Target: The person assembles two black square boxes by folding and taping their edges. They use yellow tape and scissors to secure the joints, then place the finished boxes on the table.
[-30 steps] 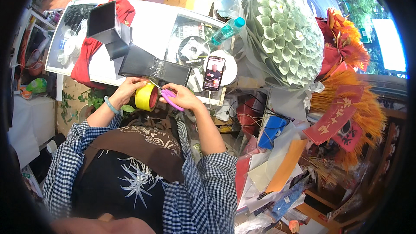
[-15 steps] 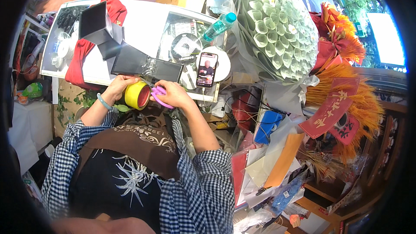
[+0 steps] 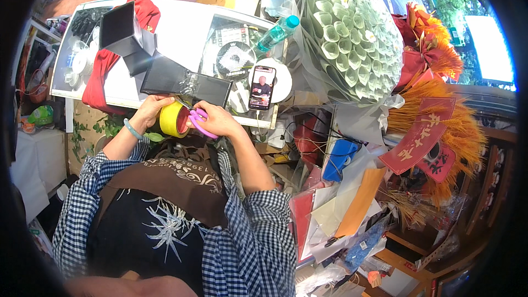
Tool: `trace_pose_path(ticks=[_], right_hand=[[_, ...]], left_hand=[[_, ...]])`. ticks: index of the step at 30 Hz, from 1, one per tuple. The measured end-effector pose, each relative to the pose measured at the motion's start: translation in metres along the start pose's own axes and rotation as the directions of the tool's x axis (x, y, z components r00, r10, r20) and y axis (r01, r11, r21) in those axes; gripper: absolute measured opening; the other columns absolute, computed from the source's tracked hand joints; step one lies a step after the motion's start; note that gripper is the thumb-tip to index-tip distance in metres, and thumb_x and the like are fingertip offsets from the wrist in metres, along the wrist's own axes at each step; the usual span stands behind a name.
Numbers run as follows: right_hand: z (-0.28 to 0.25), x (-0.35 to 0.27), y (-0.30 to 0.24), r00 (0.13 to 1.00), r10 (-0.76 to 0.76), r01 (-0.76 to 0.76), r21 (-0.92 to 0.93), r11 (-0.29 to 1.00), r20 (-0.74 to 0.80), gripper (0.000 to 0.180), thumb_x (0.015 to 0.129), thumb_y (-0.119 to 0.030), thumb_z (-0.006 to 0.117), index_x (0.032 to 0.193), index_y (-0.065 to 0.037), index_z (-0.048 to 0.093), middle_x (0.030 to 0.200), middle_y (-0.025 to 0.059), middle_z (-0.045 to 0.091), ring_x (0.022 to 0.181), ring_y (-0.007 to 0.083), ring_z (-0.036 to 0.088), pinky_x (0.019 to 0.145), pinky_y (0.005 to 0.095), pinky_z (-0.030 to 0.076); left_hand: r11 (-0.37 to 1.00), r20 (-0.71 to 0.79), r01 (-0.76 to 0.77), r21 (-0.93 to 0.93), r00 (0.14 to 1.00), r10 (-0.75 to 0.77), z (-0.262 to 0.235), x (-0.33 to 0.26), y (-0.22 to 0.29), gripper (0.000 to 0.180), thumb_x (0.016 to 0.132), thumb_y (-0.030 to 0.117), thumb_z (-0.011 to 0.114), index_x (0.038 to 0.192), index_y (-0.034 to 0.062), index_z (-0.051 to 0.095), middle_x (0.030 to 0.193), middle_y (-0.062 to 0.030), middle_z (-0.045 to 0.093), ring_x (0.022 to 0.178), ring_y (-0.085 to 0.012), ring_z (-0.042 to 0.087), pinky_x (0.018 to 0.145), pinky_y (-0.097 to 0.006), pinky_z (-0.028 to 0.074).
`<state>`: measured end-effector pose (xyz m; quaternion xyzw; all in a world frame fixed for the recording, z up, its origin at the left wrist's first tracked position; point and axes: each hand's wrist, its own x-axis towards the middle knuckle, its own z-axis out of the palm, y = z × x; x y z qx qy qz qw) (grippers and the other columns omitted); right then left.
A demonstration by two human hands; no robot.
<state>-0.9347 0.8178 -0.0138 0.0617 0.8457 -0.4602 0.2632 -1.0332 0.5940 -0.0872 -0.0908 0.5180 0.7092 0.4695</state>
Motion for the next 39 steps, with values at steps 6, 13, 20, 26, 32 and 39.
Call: trace_pose_path(ticks=[6,13,20,26,32,39], right_hand=[[-0.005,0.001,0.0,0.996,-0.085,0.084,-0.049,0.995,-0.034,0.05,0.077,-0.039,0.073,0.112,-0.006,0.062,0.1,0.0192,0.068,0.096,0.0346,0.065,0.083,0.0405,0.05],[-0.003,-0.001,-0.002,0.999,-0.028,0.025,-0.062,0.998,-0.035,0.05,0.076,-0.04,0.074,0.113,-0.008,0.063,0.098,0.017,0.068,0.093,0.0333,0.066,0.081,0.0397,0.051],[-0.001,-0.007,-0.006,1.0,-0.007,0.008,-0.095,0.995,0.011,0.062,0.077,-0.052,0.071,0.121,-0.011,0.054,0.1,0.0182,0.067,0.095,0.035,0.065,0.082,0.0413,0.05],[0.001,-0.001,-0.015,1.0,0.005,-0.006,-0.156,0.988,-0.005,0.059,0.078,-0.043,0.074,0.119,-0.006,0.054,0.097,0.0182,0.067,0.09,0.0319,0.066,0.079,0.0384,0.051],[-0.005,-0.003,-0.031,0.999,0.002,-0.013,-0.308,0.951,-0.034,0.055,0.079,-0.049,0.067,0.115,-0.009,0.058,0.096,0.0181,0.068,0.092,0.037,0.065,0.078,0.044,0.05],[-0.006,0.0,-0.04,0.999,0.043,-0.047,-0.331,0.942,-0.019,0.048,0.077,-0.043,0.067,0.11,-0.009,0.06,0.099,0.0176,0.067,0.097,0.0356,0.064,0.082,0.045,0.05]], left_hand=[[0.999,0.01,0.026,0.047,1.0,-0.027,-0.002,0.0,0.0,0.023,0.086,0.013,0.068,0.101,-0.0033,0.067,0.095,-0.0101,0.069,0.084,-0.0166,0.067,0.076,-0.029,0.054],[1.0,0.046,0.003,0.007,0.999,-0.004,-0.004,-0.01,-0.002,0.026,0.089,0.015,0.064,0.108,-0.0036,0.066,0.101,-0.0105,0.069,0.089,-0.0158,0.067,0.08,-0.028,0.054],[1.0,0.068,0.002,0.007,0.998,-0.003,-0.003,-0.011,0.0,0.027,0.09,0.018,0.065,0.108,-0.0033,0.066,0.101,-0.0098,0.069,0.088,-0.0153,0.067,0.078,-0.027,0.054],[0.999,0.053,0.033,0.006,0.998,-0.033,-0.005,-0.009,-0.001,0.025,0.091,0.019,0.065,0.104,-0.0022,0.066,0.096,-0.0078,0.069,0.085,-0.014,0.066,0.078,-0.028,0.053],[0.997,0.027,0.028,0.07,0.999,-0.03,-0.009,-0.005,-0.003,0.025,0.092,0.019,0.063,0.104,-0.0026,0.066,0.096,-0.0086,0.069,0.082,-0.0153,0.067,0.076,-0.029,0.054],[0.997,0.001,0.035,0.075,0.999,-0.035,-0.006,-0.006,-0.001,0.026,0.092,0.017,0.063,0.104,-0.005,0.064,0.096,-0.0105,0.068,0.083,-0.0167,0.066,0.077,-0.03,0.054]])
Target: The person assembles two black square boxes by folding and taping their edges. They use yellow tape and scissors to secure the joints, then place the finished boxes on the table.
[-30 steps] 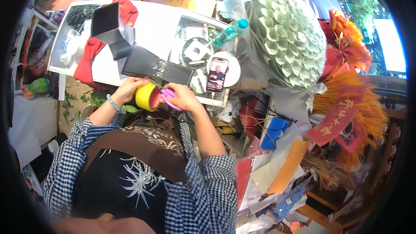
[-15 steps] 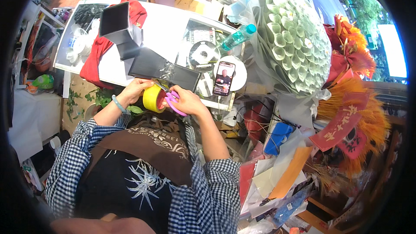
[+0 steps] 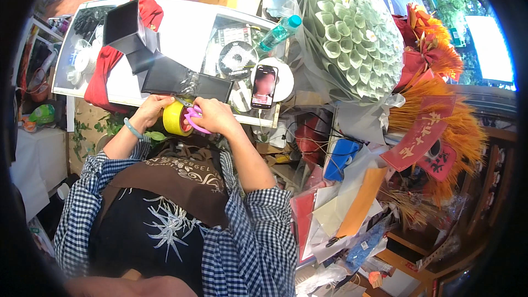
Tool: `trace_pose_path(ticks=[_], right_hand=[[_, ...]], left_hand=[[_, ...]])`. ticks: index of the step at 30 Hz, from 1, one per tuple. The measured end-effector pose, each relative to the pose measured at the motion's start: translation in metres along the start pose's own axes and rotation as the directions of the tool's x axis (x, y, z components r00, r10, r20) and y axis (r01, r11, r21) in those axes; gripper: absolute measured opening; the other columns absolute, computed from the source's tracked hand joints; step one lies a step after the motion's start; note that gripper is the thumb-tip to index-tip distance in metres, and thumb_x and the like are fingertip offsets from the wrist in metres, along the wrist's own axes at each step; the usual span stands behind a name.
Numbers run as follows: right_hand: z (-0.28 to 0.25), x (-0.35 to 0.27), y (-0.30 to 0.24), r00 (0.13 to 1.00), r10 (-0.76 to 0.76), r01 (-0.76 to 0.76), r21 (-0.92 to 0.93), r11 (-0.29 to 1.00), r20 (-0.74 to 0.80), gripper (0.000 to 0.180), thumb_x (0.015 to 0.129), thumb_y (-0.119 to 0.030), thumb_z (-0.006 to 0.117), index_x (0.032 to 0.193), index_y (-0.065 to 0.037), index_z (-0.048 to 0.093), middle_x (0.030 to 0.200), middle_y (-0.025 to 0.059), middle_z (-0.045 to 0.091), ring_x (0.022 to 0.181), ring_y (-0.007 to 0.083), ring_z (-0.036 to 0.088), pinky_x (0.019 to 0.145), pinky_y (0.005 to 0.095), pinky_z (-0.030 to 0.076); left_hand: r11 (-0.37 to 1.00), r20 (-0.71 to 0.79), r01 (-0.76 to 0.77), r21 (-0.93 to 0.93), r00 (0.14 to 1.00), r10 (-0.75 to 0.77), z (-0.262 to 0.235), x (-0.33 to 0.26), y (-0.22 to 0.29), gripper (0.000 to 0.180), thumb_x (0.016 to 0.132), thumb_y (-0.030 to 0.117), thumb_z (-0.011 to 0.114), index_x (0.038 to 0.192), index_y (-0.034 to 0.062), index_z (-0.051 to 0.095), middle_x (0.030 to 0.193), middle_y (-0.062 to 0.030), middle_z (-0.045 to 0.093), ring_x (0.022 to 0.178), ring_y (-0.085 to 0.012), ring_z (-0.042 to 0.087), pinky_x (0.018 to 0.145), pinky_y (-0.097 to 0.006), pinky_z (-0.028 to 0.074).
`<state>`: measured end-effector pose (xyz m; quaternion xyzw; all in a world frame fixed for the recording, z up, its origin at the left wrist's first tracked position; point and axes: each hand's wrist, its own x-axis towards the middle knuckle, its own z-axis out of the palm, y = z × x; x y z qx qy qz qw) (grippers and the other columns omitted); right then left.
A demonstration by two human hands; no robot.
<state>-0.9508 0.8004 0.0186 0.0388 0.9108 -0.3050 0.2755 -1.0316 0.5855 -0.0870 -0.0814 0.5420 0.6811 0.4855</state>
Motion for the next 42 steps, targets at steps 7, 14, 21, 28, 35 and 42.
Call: trace_pose_path(ticks=[7,14,21,28,35,42], right_hand=[[0.005,0.002,0.007,0.999,-0.031,0.032,0.021,0.999,-0.043,0.051,0.077,-0.047,0.07,0.111,-0.01,0.062,0.093,0.0175,0.068,0.089,0.036,0.065,0.077,0.0426,0.051],[0.012,0.001,0.01,0.988,-0.105,0.103,-0.021,0.994,-0.113,0.058,0.076,-0.053,0.069,0.115,-0.011,0.059,0.096,0.0153,0.069,0.091,0.0352,0.066,0.078,0.0437,0.051],[0.009,0.005,0.001,0.999,0.023,-0.022,0.017,1.0,-0.024,0.054,0.076,-0.05,0.068,0.113,-0.012,0.06,0.098,0.0159,0.068,0.095,0.0354,0.065,0.08,0.0448,0.051],[0.007,0.004,-0.004,0.999,0.019,-0.017,0.038,0.999,-0.036,0.047,0.077,-0.043,0.069,0.111,-0.011,0.061,0.099,0.0161,0.068,0.096,0.0349,0.064,0.082,0.0444,0.051],[0.016,0.012,0.0,0.997,-0.015,0.011,-0.061,0.998,-0.073,0.046,0.076,-0.04,0.068,0.106,-0.006,0.062,0.096,0.0173,0.068,0.094,0.035,0.065,0.081,0.0442,0.051],[0.006,0.055,0.009,0.922,0.069,-0.148,-0.183,0.972,-0.38,0.044,0.077,-0.04,0.067,0.097,-0.002,0.059,0.088,0.0204,0.067,0.084,0.0363,0.067,0.075,0.0451,0.053]], left_hand=[[1.0,0.016,0.016,0.012,1.0,-0.016,-0.003,0.0,0.002,0.026,0.091,0.017,0.063,0.106,-0.0045,0.064,0.097,-0.0106,0.068,0.084,-0.0172,0.066,0.078,-0.03,0.054],[1.0,0.021,0.004,-0.029,1.0,-0.003,-0.008,0.005,-0.001,0.026,0.09,0.014,0.063,0.109,-0.005,0.063,0.1,-0.0113,0.068,0.086,-0.0179,0.066,0.08,-0.03,0.054],[1.0,0.056,0.014,0.005,0.998,-0.015,-0.009,0.004,0.001,0.021,0.091,0.014,0.062,0.103,-0.0031,0.065,0.098,-0.0097,0.068,0.087,-0.017,0.067,0.077,-0.03,0.054],[1.0,0.115,0.021,0.003,0.993,-0.021,-0.004,-0.002,-0.005,0.023,0.091,0.019,0.064,0.103,-0.0006,0.066,0.097,-0.0081,0.069,0.085,-0.0148,0.067,0.077,-0.029,0.055],[1.0,0.122,0.008,-0.015,0.993,-0.006,-0.007,-0.013,-0.016,0.029,0.091,0.015,0.064,0.113,-0.004,0.064,0.11,-0.0118,0.067,0.097,-0.0176,0.065,0.085,-0.031,0.054],[0.992,0.035,-0.125,0.007,0.992,0.125,-0.009,-0.026,-0.019,0.028,0.09,0.013,0.064,0.111,-0.0056,0.066,0.131,-0.0138,0.056,0.111,-0.0188,0.059,0.094,-0.029,0.048]])
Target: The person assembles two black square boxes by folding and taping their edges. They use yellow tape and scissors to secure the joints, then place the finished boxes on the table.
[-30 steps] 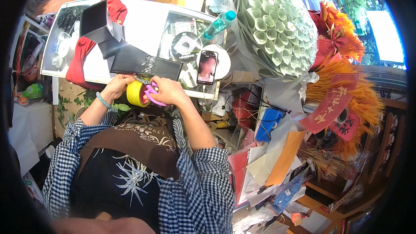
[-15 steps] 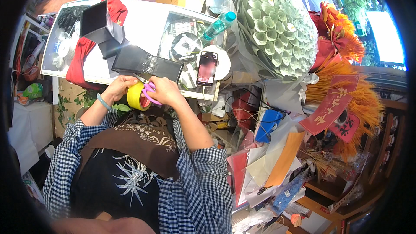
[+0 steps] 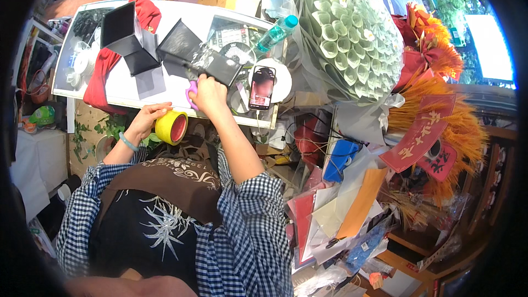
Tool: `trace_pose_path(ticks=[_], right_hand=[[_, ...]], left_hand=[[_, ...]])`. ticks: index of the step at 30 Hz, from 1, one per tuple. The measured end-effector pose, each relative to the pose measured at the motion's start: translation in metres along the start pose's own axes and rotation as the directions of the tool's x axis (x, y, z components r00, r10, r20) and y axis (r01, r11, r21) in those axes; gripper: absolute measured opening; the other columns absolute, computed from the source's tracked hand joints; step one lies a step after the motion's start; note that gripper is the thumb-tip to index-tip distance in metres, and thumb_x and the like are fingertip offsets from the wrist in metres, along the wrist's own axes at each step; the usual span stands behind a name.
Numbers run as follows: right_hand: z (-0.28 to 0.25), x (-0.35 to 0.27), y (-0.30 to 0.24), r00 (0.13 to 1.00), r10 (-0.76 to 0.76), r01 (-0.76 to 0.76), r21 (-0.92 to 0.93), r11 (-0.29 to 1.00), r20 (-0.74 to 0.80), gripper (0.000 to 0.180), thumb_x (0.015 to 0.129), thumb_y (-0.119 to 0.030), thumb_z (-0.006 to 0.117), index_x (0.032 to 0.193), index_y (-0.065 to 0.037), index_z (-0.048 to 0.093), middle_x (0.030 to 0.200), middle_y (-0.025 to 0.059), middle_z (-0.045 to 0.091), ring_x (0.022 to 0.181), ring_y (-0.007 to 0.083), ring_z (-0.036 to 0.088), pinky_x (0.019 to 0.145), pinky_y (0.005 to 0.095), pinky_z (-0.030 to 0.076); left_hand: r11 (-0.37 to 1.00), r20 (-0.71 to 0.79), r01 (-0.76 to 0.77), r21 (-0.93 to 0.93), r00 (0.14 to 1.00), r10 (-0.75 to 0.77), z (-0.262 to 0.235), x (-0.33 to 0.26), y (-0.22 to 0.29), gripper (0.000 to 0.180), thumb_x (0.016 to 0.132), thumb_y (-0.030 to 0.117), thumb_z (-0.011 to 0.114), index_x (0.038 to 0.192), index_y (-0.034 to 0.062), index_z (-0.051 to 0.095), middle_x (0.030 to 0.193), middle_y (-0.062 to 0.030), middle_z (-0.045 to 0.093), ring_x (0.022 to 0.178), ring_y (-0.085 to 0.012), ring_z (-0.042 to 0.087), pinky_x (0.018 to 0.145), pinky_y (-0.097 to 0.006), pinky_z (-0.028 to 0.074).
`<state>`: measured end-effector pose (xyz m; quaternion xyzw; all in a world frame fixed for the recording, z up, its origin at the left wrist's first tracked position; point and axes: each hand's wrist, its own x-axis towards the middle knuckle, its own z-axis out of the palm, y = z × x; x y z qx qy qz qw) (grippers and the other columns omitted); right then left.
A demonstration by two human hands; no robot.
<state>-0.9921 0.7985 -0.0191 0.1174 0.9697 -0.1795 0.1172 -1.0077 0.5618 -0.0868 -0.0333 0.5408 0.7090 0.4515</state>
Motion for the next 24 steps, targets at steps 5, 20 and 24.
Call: trace_pose_path(ticks=[5,20,24], right_hand=[[0.01,0.014,0.01,0.997,0.035,-0.037,-0.026,0.999,-0.072,0.046,0.076,-0.036,0.068,0.103,-0.001,0.056,0.096,0.0209,0.064,0.085,0.037,0.066,0.074,0.0453,0.054],[0.102,0.044,-0.105,0.947,-0.313,0.299,0.161,0.941,0.067,0.04,0.077,-0.03,0.067,0.1,0.001,0.054,0.093,0.022,0.066,0.087,0.0386,0.065,0.074,0.046,0.053],[0.12,0.075,-0.173,0.947,-0.306,0.32,0.316,0.893,-0.095,0.03,0.074,-0.011,0.064,0.1,0.002,0.06,0.093,0.023,0.065,0.088,0.0388,0.065,0.078,0.0473,0.053]], left_hand=[[0.998,-0.057,-0.046,-0.037,0.997,0.044,-0.003,-0.009,-0.003,0.029,0.09,0.015,0.065,0.111,-0.005,0.066,0.128,-0.0127,0.058,0.107,-0.018,0.06,0.091,-0.029,0.049],[0.983,-0.25,-0.137,-0.122,0.963,0.104,-0.05,-0.072,-0.031,0.032,0.092,0.011,0.061,0.118,-0.0078,0.061,0.13,-0.0126,0.057,0.11,-0.0184,0.059,0.095,-0.03,0.047],[0.961,-0.28,-0.187,-0.204,0.952,0.126,-0.067,-0.083,-0.049,0.034,0.093,0.01,0.06,0.121,-0.0076,0.058,0.13,-0.0138,0.056,0.111,-0.0205,0.059,0.096,-0.033,0.047]])
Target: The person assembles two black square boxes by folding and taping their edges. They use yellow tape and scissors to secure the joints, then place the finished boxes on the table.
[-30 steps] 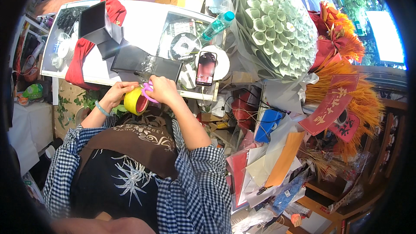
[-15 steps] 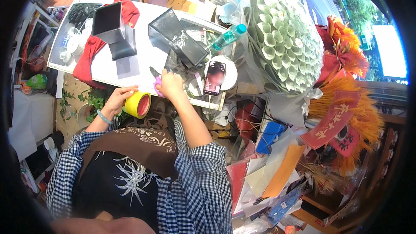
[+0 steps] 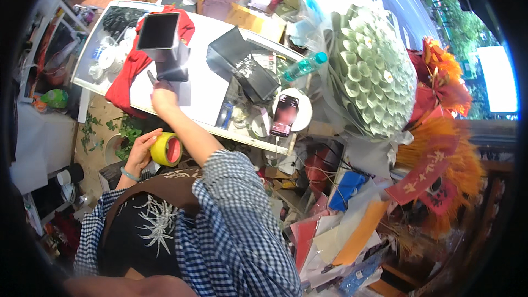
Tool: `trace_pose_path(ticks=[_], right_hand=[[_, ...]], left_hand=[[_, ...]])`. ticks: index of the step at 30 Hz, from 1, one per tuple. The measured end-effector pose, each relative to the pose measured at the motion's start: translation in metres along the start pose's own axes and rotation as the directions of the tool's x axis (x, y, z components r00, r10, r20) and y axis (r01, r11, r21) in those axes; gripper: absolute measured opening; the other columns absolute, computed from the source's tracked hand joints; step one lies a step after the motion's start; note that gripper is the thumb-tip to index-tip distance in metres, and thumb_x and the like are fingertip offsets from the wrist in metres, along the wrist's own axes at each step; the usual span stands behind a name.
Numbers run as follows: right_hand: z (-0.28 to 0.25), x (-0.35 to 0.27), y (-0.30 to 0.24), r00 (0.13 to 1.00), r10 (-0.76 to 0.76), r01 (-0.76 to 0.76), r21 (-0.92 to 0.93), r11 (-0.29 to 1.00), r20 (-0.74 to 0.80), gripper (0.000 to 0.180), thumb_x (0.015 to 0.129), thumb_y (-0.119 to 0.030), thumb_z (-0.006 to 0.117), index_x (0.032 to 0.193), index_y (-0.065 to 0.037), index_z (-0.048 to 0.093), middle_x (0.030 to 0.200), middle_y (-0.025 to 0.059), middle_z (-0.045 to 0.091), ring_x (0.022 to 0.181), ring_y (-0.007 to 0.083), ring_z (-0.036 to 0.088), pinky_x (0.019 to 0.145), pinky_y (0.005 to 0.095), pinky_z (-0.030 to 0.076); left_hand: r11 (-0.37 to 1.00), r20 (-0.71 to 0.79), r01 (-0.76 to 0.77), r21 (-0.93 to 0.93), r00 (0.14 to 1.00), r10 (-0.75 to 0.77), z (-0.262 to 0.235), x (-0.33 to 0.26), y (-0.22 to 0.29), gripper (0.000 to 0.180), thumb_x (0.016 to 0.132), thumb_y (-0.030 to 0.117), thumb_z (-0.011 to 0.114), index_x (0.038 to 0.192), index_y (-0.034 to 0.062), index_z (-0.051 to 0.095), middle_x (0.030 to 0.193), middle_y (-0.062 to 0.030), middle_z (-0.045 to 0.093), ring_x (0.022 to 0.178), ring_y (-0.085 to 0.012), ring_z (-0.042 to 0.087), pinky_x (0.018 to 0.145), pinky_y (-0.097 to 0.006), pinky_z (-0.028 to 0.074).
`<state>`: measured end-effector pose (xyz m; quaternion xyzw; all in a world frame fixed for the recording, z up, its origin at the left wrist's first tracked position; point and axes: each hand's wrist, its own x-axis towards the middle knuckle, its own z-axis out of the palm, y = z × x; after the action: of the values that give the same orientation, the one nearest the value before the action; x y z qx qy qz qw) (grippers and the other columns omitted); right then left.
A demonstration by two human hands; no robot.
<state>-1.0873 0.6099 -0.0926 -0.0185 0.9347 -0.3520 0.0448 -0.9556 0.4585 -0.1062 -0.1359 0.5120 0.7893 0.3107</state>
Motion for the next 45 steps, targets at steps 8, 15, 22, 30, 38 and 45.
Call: trace_pose_path(ticks=[8,15,22,30,38,45], right_hand=[[-0.022,-0.022,-0.018,0.861,-0.447,0.457,-0.019,0.889,-0.243,0.042,0.073,-0.009,0.067,0.111,0.005,0.054,0.111,0.0213,0.056,0.108,0.0379,0.054,0.092,0.0432,0.046],[-0.17,-0.031,0.085,0.738,-0.165,-0.128,-0.376,0.918,-0.654,0.084,0.076,-0.027,0.073,0.14,0.007,0.032,0.14,0.0261,0.038,0.134,0.0405,0.033,0.111,0.0495,0.026],[-0.183,-0.018,0.152,0.91,0.203,-0.37,-0.487,0.791,-0.361,0.102,0.069,-0.044,0.079,0.141,0.006,0.029,0.124,0.0208,0.05,0.117,0.0346,0.047,0.1,0.045,0.034],[-0.159,0.004,0.142,0.888,0.114,-0.354,-0.502,0.789,-0.445,0.097,0.067,-0.038,0.079,0.139,0.006,0.032,0.115,0.0174,0.051,0.105,0.0301,0.05,0.094,0.0449,0.037],[-0.161,0.002,0.116,0.862,-0.189,-0.095,-0.516,0.851,-0.471,0.087,0.072,-0.03,0.077,0.142,-0.001,0.033,0.137,0.023,0.04,0.126,0.0361,0.039,0.105,0.0503,0.03],[-0.105,-0.131,0.054,0.998,0.011,0.024,0.489,0.872,-0.07,0.047,0.084,-0.029,0.067,0.121,-0.002,0.056,0.119,0.0183,0.051,0.108,0.0379,0.052,0.092,0.0434,0.044]], left_hand=[[0.996,-0.02,0.076,-0.041,0.997,-0.077,-0.012,0.006,-0.007,0.036,0.093,0.011,0.061,0.125,-0.0039,0.057,0.121,-0.0099,0.062,0.107,-0.0167,0.06,0.092,-0.029,0.049],[0.992,0.04,0.095,0.08,0.994,-0.098,0.013,0.022,0.006,0.036,0.092,0.013,0.061,0.124,-0.0029,0.058,0.118,-0.0092,0.064,0.104,-0.0156,0.062,0.088,-0.028,0.051],[0.979,0.057,0.127,0.16,0.989,-0.138,0.04,0.029,0.013,0.037,0.092,0.014,0.062,0.124,-0.0016,0.058,0.117,-0.0081,0.065,0.101,-0.0143,0.062,0.085,-0.028,0.052],[0.974,0.036,0.152,0.166,0.986,-0.16,0.05,0.03,0.016,0.037,0.092,0.012,0.062,0.125,-0.003,0.058,0.122,-0.0101,0.062,0.108,-0.0158,0.06,0.091,-0.028,0.049],[0.986,-0.008,0.006,0.164,1.0,-0.005,0.054,0.029,0.012,0.029,0.092,0.012,0.062,0.115,-0.0046,0.064,0.128,-0.0132,0.058,0.113,-0.0187,0.056,0.097,-0.03,0.045],[0.993,-0.022,-0.064,0.102,0.998,0.066,0.075,0.032,0.026,0.027,0.092,0.011,0.06,0.112,-0.0075,0.064,0.138,-0.0129,0.05,0.118,-0.0182,0.052,0.1,-0.03,0.043]])
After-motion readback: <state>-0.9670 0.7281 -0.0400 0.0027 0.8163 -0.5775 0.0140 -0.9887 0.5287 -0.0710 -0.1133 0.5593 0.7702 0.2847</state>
